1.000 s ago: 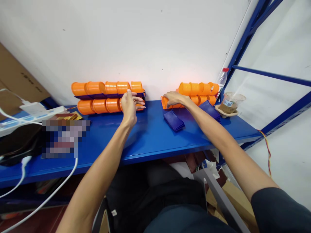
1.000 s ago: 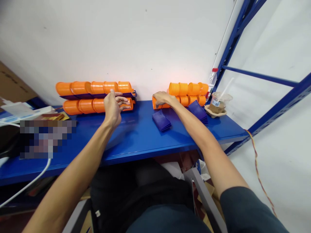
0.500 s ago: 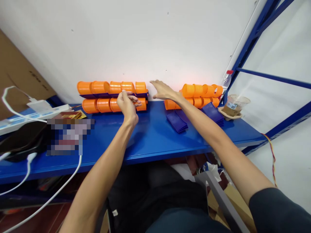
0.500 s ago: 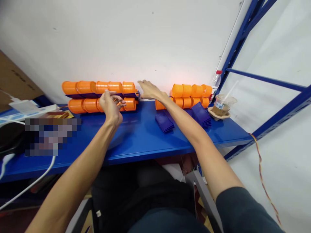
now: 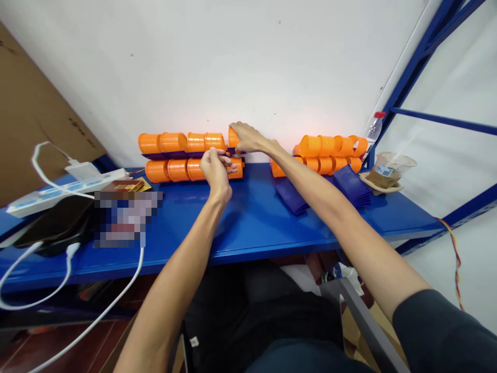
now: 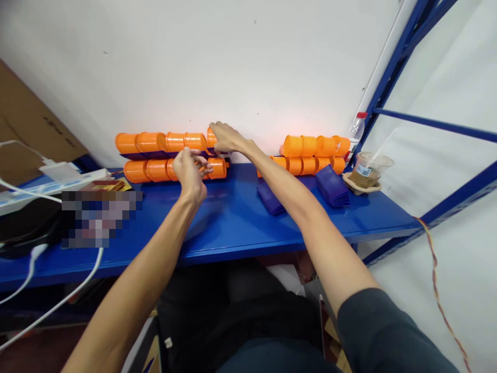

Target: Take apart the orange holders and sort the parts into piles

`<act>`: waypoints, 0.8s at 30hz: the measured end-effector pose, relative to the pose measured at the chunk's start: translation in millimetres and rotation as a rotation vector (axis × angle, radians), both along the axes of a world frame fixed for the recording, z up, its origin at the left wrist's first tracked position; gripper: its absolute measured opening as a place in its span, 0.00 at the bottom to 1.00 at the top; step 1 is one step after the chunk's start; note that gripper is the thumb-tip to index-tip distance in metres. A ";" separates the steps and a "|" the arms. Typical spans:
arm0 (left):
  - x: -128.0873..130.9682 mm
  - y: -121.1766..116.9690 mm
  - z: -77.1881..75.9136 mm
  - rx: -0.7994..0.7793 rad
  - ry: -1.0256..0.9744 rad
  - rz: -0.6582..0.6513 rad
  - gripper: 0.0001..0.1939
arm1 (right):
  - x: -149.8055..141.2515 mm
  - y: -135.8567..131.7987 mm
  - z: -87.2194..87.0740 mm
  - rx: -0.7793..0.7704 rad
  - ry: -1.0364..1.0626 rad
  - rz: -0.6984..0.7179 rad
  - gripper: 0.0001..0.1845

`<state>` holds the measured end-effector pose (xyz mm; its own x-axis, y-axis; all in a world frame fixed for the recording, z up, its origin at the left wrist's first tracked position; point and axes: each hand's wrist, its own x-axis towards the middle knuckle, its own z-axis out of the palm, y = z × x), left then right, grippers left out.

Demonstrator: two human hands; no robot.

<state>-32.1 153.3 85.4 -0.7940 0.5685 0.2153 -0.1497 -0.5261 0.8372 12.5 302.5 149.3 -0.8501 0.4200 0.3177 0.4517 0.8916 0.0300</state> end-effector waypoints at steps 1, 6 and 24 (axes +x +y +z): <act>0.2 0.4 -1.2 -0.041 -0.002 -0.059 0.16 | 6.5 -1.1 4.1 0.026 0.020 0.008 0.35; 1.4 5.7 -7.9 -0.218 -0.074 -0.472 0.22 | 54.7 -29.8 9.5 0.162 0.160 0.083 0.40; 12.7 -2.5 -1.2 -0.148 -0.118 -0.582 0.21 | 116.8 -77.4 -52.1 -0.362 0.640 0.118 0.16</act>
<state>-19.4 150.8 84.2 -0.3578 0.9333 0.0303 -0.4737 -0.2094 0.8554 129.2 225.2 97.2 -0.5910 0.5101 0.6250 0.1832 0.8393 -0.5118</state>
